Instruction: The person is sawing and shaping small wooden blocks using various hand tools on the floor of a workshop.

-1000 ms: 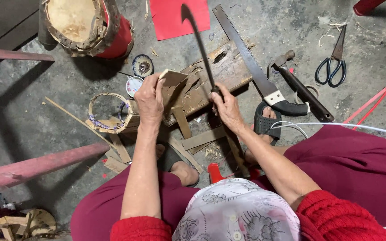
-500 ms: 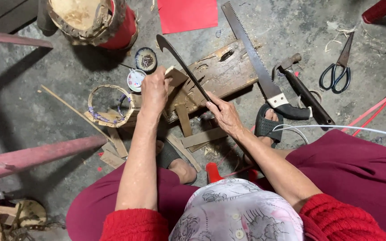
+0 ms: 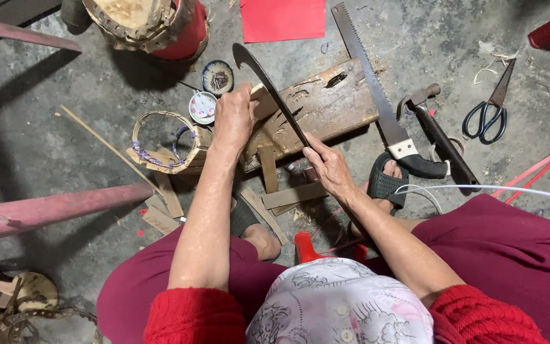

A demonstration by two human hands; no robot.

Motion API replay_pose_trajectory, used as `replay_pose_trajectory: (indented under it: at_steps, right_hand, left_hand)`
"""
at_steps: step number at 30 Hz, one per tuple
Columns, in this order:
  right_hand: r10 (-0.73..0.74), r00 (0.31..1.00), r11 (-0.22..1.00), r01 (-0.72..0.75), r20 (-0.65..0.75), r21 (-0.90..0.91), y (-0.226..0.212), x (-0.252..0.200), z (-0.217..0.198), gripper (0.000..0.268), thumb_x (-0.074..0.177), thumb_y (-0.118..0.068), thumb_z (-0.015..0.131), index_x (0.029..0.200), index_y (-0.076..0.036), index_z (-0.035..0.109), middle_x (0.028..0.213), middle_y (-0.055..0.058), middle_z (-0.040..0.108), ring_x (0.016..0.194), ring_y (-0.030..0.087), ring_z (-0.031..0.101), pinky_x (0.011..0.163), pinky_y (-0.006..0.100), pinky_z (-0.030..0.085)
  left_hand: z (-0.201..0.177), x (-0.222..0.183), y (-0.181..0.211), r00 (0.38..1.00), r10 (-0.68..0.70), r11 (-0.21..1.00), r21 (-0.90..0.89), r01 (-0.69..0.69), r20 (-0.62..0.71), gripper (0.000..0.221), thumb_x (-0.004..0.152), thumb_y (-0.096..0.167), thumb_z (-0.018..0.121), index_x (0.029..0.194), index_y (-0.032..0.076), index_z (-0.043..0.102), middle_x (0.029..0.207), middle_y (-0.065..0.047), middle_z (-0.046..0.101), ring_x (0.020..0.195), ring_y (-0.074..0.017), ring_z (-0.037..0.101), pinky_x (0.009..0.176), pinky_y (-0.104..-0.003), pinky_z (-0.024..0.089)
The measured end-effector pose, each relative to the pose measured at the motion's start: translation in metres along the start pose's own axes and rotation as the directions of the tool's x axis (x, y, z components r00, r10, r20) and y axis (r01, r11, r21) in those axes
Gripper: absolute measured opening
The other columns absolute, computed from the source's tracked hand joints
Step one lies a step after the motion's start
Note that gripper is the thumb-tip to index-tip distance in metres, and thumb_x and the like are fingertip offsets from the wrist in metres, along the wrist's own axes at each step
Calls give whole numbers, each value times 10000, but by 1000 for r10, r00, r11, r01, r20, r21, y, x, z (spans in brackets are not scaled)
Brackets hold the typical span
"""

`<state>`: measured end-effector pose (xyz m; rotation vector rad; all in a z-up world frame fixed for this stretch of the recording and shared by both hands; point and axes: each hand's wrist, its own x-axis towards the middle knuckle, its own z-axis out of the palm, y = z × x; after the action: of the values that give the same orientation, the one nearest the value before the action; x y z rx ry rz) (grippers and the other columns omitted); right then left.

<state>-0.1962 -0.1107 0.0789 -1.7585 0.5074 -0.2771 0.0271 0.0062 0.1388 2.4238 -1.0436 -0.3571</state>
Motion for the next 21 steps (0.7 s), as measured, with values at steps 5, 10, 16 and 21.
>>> replay_pose_trajectory:
  at_steps: [5,10,16,21]
  right_hand:
    - [54,998,999,-54,-20,-5,10,0,1,368,1063,-241,579,1425,-201,633,935,155,762,879,260,737,892,474,568]
    - [8,1000,1000,-8,-9,-13,16,-1,2,368,1061,-245,596,1417,-163,635,1235,166,719,1178,337,642,971,488,528]
    - [46,999,999,-46,-23,5,15,-3,4,369,1059,-279,597,1414,-188,642,1149,183,743,1104,372,682,928,497,534]
    - [132,991,991,-131,-20,36,43,-11,12,350,1054,-278,593,1395,-236,657,592,130,661,573,220,675,704,384,560]
  left_hand:
    - [-22,-3,22,1000,29,1000,-8,-29,-3,80,929,56,690,894,14,632,798,-241,728,778,-452,734,692,-561,581]
    - [-23,-10,22,999,10,996,-92,-14,-46,107,978,83,672,883,75,622,752,-167,732,693,-347,743,709,-454,613]
    - [-10,-4,10,998,47,999,1,-47,-42,100,921,68,695,885,29,610,766,-243,711,754,-464,725,661,-592,565]
    - [-11,-3,14,999,34,999,-2,-34,-43,99,916,66,707,882,44,617,766,-229,721,748,-435,741,671,-555,589]
